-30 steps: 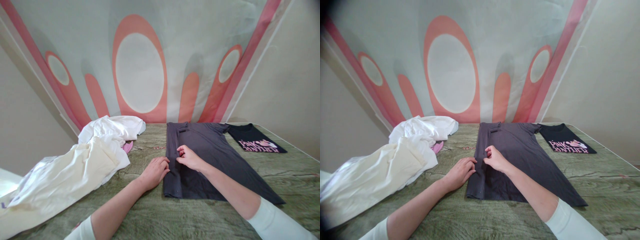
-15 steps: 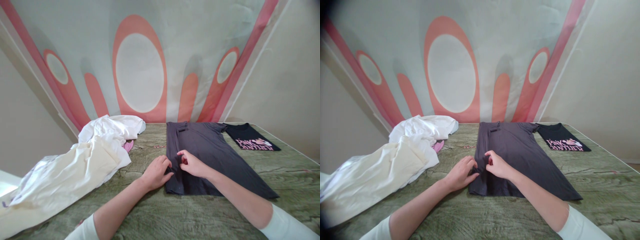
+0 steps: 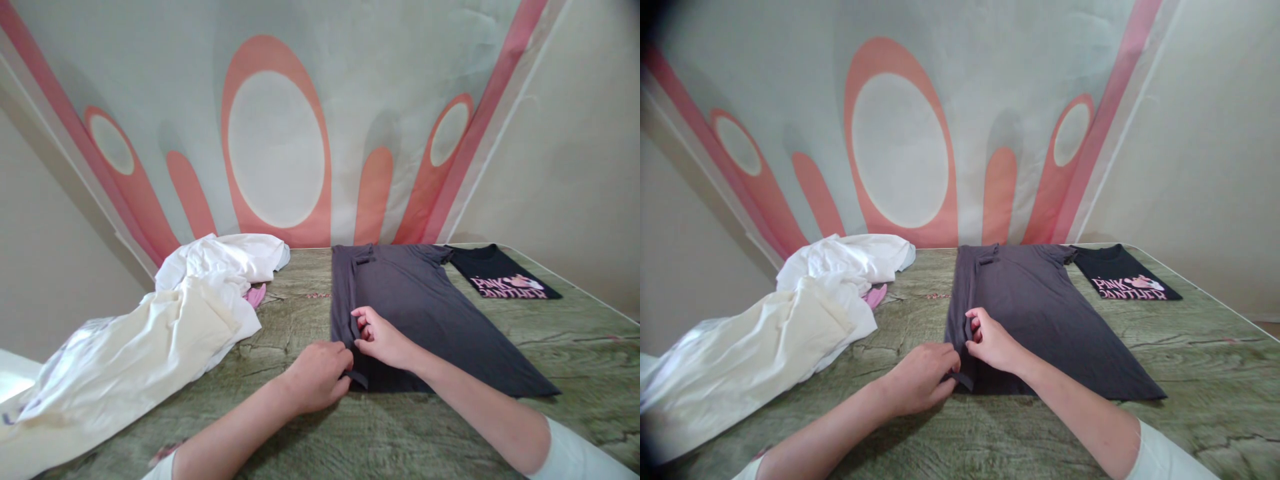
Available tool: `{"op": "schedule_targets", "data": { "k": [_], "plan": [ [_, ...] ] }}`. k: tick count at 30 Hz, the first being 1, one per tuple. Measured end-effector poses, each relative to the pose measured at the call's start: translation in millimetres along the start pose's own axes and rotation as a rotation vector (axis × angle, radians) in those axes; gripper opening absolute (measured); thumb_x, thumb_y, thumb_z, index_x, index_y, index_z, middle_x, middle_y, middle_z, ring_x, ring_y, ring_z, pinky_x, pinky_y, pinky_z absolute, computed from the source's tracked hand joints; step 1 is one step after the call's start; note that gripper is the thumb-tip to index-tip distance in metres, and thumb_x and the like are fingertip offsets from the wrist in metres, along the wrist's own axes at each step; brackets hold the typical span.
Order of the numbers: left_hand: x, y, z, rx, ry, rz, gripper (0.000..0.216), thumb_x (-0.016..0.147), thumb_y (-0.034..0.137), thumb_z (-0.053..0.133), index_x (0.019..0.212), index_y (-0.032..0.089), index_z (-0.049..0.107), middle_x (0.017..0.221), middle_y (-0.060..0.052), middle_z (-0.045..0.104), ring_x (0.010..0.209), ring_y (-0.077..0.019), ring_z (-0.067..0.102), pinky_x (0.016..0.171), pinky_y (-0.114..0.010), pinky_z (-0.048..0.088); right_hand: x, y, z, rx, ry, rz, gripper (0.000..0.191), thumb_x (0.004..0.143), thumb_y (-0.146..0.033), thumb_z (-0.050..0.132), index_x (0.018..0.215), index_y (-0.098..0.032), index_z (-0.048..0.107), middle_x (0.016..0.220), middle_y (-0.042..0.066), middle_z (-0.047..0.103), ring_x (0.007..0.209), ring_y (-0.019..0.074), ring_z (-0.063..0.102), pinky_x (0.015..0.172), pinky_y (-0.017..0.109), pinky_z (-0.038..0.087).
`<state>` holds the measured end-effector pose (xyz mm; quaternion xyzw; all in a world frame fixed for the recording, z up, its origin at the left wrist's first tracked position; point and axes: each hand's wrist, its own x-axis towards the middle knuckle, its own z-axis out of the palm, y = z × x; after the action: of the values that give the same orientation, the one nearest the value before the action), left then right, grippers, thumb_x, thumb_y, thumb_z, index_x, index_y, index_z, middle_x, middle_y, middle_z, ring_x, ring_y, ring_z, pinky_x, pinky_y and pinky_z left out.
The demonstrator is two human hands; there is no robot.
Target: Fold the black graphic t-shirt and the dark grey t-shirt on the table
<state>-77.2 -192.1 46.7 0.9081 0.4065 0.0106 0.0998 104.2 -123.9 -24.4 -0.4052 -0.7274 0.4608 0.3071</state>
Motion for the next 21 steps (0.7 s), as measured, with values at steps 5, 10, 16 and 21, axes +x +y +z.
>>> {"op": "schedule_targets", "data": {
  "k": [5, 10, 16, 21],
  "plan": [
    [-1.5, 6.9, 1.8, 0.023, -0.016, -0.096, 0.01, 0.074, 0.018, 0.049, 0.083, 0.02, 0.051, 0.082, -0.003, 0.056, 0.076, -0.0184, 0.055, 0.07, -0.028, 0.043, -0.4, -2.7, -5.5, 0.003, -0.09, 0.015, 0.049, 0.069, -0.014, 0.06, 0.114, -0.019, 0.039, 0.082, -0.002, 0.048, 0.057, 0.0062, 0.047, 0.051, 0.02, 0.039],
    [-3.7, 12.9, -2.5, -0.013, 0.004, -0.152, 0.011, 0.074, 0.019, 0.05, 0.084, 0.02, 0.048, 0.082, -0.002, 0.056, 0.074, -0.0177, 0.055, 0.068, -0.027, 0.043, 0.6, -10.8, -10.9, 0.022, -0.152, 0.007, 0.028, 0.073, -0.016, 0.057, 0.101, -0.017, 0.051, 0.068, -0.004, 0.048, 0.059, 0.0084, 0.046, 0.055, 0.021, 0.038],
    [-3.0, 13.3, -2.7, -0.01, -0.013, -0.224, 0.015, 0.077, 0.027, 0.053, 0.088, 0.019, 0.047, 0.087, -0.004, 0.055, 0.079, -0.0196, 0.056, 0.07, -0.029, 0.044, 0.3, -15.3, -9.8, 0.035, -0.122, 0.035, 0.026, 0.075, -0.018, 0.056, 0.1, -0.017, 0.051, 0.068, -0.004, 0.049, 0.061, 0.0098, 0.047, 0.058, 0.023, 0.038],
    [-3.6, 12.0, 4.5, -0.035, -0.032, -0.23, 0.015, 0.079, 0.027, 0.051, 0.091, 0.019, 0.048, 0.089, -0.005, 0.056, 0.08, -0.0205, 0.057, 0.071, -0.031, 0.045, -9.2, -30.3, -13.4, -0.005, -0.31, -0.01, 0.048, 0.076, -0.02, 0.057, 0.121, -0.018, 0.039, 0.064, -0.006, 0.046, 0.055, 0.0085, 0.042, 0.052, 0.021, 0.033]
  ]
}}
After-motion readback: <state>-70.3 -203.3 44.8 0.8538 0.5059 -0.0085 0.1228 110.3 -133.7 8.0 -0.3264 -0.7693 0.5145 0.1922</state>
